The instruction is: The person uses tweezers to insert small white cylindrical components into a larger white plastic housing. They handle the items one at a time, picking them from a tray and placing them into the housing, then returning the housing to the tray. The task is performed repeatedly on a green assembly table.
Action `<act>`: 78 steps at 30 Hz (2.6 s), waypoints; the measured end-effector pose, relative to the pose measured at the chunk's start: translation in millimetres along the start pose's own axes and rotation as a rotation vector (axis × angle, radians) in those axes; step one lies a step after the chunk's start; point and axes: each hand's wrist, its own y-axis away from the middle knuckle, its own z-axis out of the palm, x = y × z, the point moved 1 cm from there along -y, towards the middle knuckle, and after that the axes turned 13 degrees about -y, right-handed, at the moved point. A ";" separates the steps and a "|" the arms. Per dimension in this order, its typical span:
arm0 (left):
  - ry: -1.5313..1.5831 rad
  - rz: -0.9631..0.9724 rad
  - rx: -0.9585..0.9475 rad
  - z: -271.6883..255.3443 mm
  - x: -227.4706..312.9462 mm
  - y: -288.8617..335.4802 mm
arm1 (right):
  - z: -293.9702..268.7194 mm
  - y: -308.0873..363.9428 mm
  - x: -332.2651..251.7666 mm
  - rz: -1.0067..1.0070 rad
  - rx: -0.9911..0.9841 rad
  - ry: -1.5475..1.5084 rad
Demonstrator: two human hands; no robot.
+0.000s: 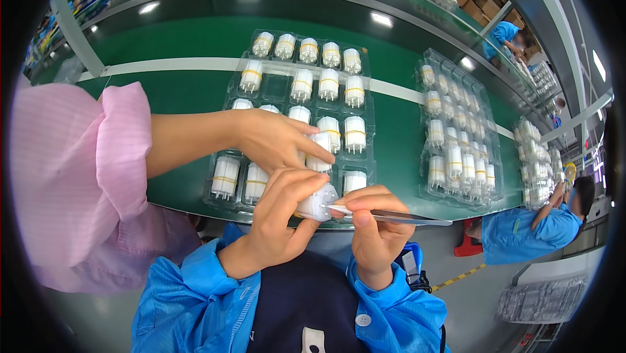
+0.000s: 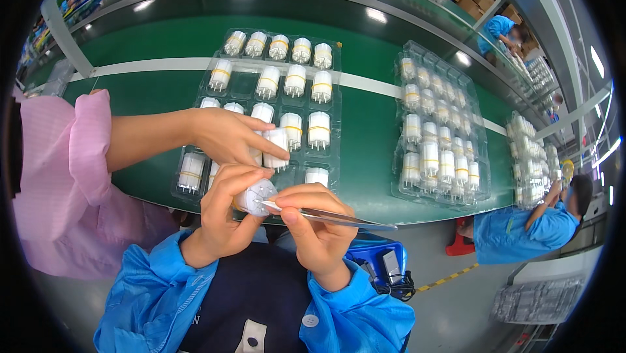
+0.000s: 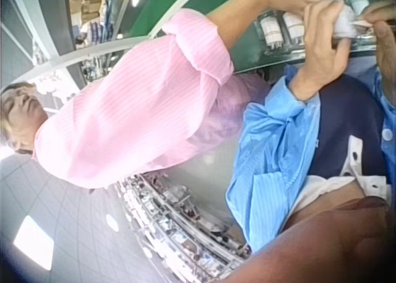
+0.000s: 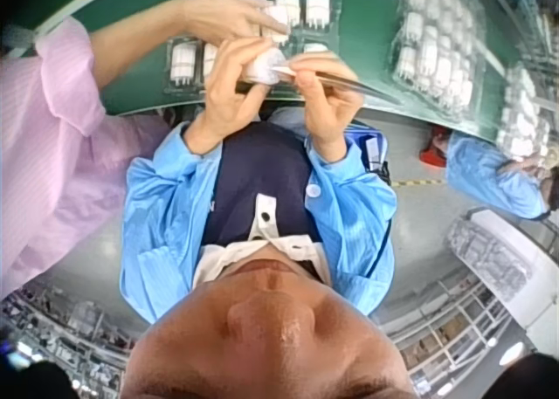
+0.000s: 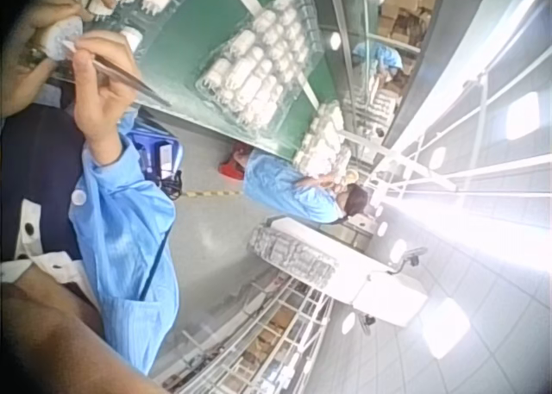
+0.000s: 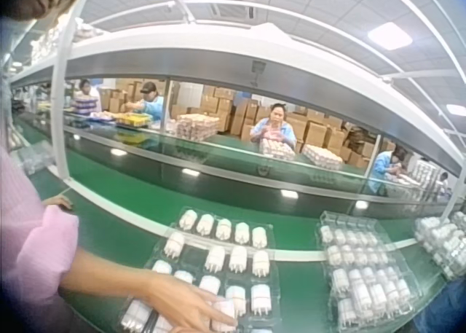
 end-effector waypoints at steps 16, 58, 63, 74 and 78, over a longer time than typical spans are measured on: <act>-0.008 0.043 -0.009 -2.9 6.2 -1.1 | 0.1 1.3 -3.5 -0.014 -0.047 0.071; 0.340 -0.127 -0.250 -9.4 7.0 5.2 | -4.0 -10.1 -24.7 -0.037 -0.127 0.256; 0.311 -0.115 -0.255 -9.2 4.2 5.8 | -4.0 -11.0 -26.4 -0.029 -0.132 0.255; 0.316 -0.097 -0.249 -10.4 4.7 4.9 | -4.7 -11.0 -25.9 -0.054 -0.144 0.254; 0.314 -0.094 -0.242 -10.6 5.7 3.8 | -4.5 -11.5 -25.0 -0.065 -0.148 0.266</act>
